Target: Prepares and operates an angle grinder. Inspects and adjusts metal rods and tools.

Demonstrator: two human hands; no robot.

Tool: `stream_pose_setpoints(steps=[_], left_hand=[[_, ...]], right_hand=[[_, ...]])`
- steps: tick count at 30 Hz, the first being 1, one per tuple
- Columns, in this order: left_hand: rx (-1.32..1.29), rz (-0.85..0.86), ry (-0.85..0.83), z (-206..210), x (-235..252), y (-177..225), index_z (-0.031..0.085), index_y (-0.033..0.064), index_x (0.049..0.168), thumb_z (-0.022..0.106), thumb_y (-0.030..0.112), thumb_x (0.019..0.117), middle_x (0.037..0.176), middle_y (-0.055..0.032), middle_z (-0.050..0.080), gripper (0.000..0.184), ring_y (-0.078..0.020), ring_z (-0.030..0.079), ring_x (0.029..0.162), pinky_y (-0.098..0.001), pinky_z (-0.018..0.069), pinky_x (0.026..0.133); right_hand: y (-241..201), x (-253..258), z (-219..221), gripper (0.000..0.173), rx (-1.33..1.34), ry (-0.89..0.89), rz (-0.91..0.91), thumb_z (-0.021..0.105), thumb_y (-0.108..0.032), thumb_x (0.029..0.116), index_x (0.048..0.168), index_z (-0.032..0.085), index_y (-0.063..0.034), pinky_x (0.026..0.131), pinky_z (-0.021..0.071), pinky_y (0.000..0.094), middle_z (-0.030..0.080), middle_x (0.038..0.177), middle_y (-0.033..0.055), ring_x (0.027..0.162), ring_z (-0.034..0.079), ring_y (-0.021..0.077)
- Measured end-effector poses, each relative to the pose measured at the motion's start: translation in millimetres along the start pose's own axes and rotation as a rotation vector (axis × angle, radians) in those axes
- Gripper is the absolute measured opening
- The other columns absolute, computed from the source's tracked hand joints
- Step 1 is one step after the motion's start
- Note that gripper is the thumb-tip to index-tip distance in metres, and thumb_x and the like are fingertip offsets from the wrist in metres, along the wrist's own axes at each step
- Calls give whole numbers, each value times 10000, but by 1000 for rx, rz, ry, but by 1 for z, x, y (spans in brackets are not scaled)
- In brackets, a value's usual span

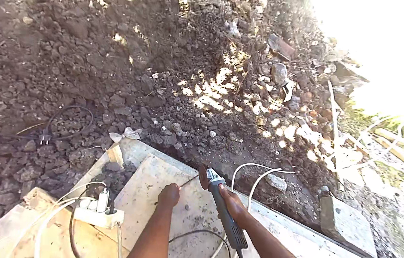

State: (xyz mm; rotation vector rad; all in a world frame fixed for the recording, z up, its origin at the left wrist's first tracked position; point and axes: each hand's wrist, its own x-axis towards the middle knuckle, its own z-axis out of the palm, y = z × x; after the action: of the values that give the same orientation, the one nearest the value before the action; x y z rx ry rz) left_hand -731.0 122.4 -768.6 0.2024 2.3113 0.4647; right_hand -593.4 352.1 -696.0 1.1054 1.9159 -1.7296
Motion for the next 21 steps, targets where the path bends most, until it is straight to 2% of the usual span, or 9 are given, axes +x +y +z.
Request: stream_pose_setpoints(steps=[5,10,17,21], left_hand=[[47,7,-39,-8,8,4,655,109,1277,408,381,1080,1272,-158,675,417,-341,647,1198,-578,529,965],[50,-36,-34,-11,8,9,656,117,1259,427,369,1066,1254,-150,684,391,-331,661,1179,-576,544,935],[16,-66,-23,-12,5,12,667,129,1244,460,362,1058,1240,-135,692,362,-315,664,1174,-549,551,933],[8,-58,-18,-12,4,11,670,131,1222,463,367,1056,1227,-134,694,355,-315,667,1161,-561,549,921]], right_hand=[[-15,25,3,661,-117,23,-28,416,-654,1028,1147,641,-43,668,628,472,704,892,170,715,718,292],[-21,50,4,728,-279,12,-54,406,-741,981,1172,653,-83,688,627,480,713,905,156,731,723,284],[-19,61,9,729,-283,13,-18,402,-743,981,1184,649,-88,682,628,482,712,910,160,727,723,288],[-21,63,9,728,-374,14,-33,390,-733,991,1184,659,-86,721,623,492,715,948,164,769,727,291]])
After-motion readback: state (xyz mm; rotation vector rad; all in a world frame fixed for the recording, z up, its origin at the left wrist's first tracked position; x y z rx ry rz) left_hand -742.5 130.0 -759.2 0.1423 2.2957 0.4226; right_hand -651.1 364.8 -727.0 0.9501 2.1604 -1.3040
